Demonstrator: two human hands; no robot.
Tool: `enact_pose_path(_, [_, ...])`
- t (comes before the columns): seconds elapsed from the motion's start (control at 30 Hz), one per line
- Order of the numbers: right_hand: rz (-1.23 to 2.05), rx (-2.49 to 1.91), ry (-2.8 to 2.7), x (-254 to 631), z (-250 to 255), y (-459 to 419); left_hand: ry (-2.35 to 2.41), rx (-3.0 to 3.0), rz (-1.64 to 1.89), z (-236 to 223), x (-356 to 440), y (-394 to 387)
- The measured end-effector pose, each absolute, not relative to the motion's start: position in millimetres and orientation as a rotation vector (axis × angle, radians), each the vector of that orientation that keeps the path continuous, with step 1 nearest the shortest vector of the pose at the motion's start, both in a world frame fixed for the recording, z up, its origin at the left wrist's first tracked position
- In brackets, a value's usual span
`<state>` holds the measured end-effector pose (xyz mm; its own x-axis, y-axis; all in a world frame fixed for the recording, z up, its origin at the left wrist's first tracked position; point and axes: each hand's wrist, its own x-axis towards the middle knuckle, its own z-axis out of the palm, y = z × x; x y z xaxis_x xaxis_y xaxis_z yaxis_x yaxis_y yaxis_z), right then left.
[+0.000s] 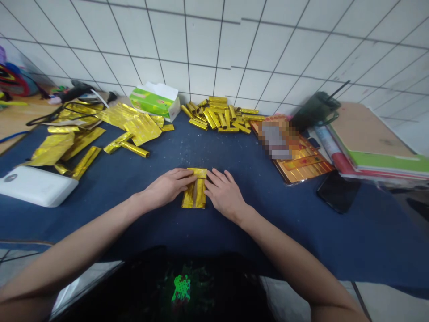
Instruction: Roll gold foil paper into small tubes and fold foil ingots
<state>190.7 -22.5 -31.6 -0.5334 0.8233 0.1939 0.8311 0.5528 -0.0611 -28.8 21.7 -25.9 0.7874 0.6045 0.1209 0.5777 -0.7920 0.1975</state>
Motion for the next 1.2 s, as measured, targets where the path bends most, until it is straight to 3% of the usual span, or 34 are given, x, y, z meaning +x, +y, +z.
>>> enact_pose_path(0.73, [-0.081, -1.337, -2.486, 180.2, -27.4, -30.7, 1.046, 2.933, 0.225, -27.5, -20.1, 13.8])
enact_pose_path(0.97, [0.075, -1.057, -2.636, 169.7, -20.9, -38.3, 1.058, 2.921, 0.21, -25.4, -18.7, 14.9])
enact_pose_path(1.2, [0.262, -1.334, -2.477, 162.9, -24.3, -32.0, 1.075, 2.873, 0.219, -26.2, -18.5, 17.6])
